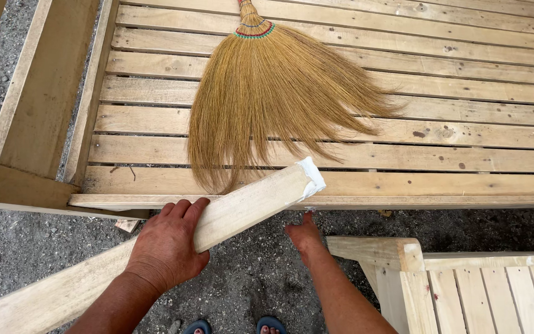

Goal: The person holds a wooden plank in one hand and spreads white wood glue along the edge of a wooden bed frame rail with the other hand, working along the rail and onto the frame joint. The person continues spreading glue on the frame while holding the plank against the work.

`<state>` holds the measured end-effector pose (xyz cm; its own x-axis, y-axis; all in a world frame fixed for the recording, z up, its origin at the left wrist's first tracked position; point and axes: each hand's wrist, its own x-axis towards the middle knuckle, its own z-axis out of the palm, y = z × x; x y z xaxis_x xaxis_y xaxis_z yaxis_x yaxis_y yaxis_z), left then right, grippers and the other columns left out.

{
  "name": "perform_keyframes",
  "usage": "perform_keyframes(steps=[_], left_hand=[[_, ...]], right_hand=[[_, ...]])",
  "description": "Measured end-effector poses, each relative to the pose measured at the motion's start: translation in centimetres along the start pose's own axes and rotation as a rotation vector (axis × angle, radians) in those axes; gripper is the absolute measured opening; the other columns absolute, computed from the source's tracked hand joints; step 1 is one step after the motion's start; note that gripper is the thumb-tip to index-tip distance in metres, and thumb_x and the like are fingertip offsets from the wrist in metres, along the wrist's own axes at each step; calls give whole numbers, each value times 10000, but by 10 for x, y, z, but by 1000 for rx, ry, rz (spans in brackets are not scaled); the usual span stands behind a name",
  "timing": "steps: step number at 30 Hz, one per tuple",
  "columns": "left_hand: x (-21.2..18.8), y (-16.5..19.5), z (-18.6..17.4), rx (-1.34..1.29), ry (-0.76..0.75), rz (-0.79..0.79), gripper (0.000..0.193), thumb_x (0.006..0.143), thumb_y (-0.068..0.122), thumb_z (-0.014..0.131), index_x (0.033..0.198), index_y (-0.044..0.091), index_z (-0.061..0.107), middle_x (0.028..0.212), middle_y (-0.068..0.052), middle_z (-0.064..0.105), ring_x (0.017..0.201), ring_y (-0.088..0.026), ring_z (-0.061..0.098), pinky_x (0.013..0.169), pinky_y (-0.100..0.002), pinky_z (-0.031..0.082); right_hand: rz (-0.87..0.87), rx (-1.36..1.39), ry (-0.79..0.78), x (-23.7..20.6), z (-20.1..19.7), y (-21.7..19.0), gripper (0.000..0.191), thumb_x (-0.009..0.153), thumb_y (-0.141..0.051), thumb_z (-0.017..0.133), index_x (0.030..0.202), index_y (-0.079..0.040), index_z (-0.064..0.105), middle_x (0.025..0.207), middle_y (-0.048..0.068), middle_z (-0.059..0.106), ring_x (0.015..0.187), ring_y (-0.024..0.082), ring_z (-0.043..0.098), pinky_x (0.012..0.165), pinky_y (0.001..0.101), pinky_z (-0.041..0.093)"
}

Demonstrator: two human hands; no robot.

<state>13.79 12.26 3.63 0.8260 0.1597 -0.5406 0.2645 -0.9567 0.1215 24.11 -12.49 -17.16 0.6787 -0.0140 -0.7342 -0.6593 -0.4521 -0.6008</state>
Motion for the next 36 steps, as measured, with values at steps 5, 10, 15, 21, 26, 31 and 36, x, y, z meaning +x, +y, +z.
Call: perform_keyframes(steps=[5, 10, 15, 21, 26, 31, 36], left_hand=[[4, 12, 6, 7, 12, 13, 995, 743, 357, 838, 1566, 181, 306, 1349, -81, 518, 1325, -247, 489, 1186, -402, 387], [2, 21, 11, -23, 41, 22, 991, 739, 351, 834, 1574, 190, 324, 1347, -76, 525, 1328, -248, 491, 1182, -403, 395], [2, 22, 15, 11, 14, 19, 975, 754, 342, 833, 1555, 180, 302, 1366, -86, 512, 1332, -244, 485, 1202, -402, 371], [7, 7, 24, -52, 93, 97, 988, 730, 331, 839, 1556, 170, 319, 1385, -89, 514, 1318, -258, 484, 1171, -404, 393], [2, -33, 27, -24, 83, 155, 1007, 713, 324, 842, 1564, 171, 326, 1324, -77, 523, 1298, -249, 498, 1169, -398, 406], [-2, -61, 22, 21, 85, 169, 940, 743, 303, 819, 1531, 147, 330, 1298, -94, 545, 1275, -251, 523, 1164, -396, 422], [25, -61, 14, -29, 150, 174, 989, 701, 300, 849, 1544, 151, 355, 1279, -102, 538, 1267, -262, 510, 1151, -399, 414]], right_hand=[[8, 74, 59, 0, -13, 9, 1081, 792, -100, 658, 1669, -114, 25, 1595, 216, 477, 1411, 336, 541, 1148, 410, 430], [-53, 142, 55, 0, -18, 6, 1131, 773, -69, 692, 1642, -125, -29, 1661, 166, 310, 1461, 312, 420, 1163, 413, 349], [-34, 39, 55, -1, -18, 11, 1042, 796, -108, 684, 1654, -105, 92, 1644, 179, 381, 1455, 325, 463, 1171, 406, 387], [-60, -4, 82, 9, -14, 28, 953, 825, -83, 684, 1636, -106, 185, 1655, 141, 351, 1472, 302, 438, 1173, 386, 373], [-70, 354, 114, 11, 9, 55, 809, 852, -58, 626, 1609, -130, 351, 1557, 147, 512, 1320, 268, 537, 1103, 463, 417], [-133, 730, 119, 15, 28, 72, 866, 836, -21, 545, 1635, -222, 278, 1571, 77, 420, 1168, 222, 588, 1031, 509, 453], [-210, 864, 122, 65, 50, 51, 891, 814, -41, 525, 1640, -246, 261, 1618, 59, 405, 1173, 244, 528, 987, 495, 451]])
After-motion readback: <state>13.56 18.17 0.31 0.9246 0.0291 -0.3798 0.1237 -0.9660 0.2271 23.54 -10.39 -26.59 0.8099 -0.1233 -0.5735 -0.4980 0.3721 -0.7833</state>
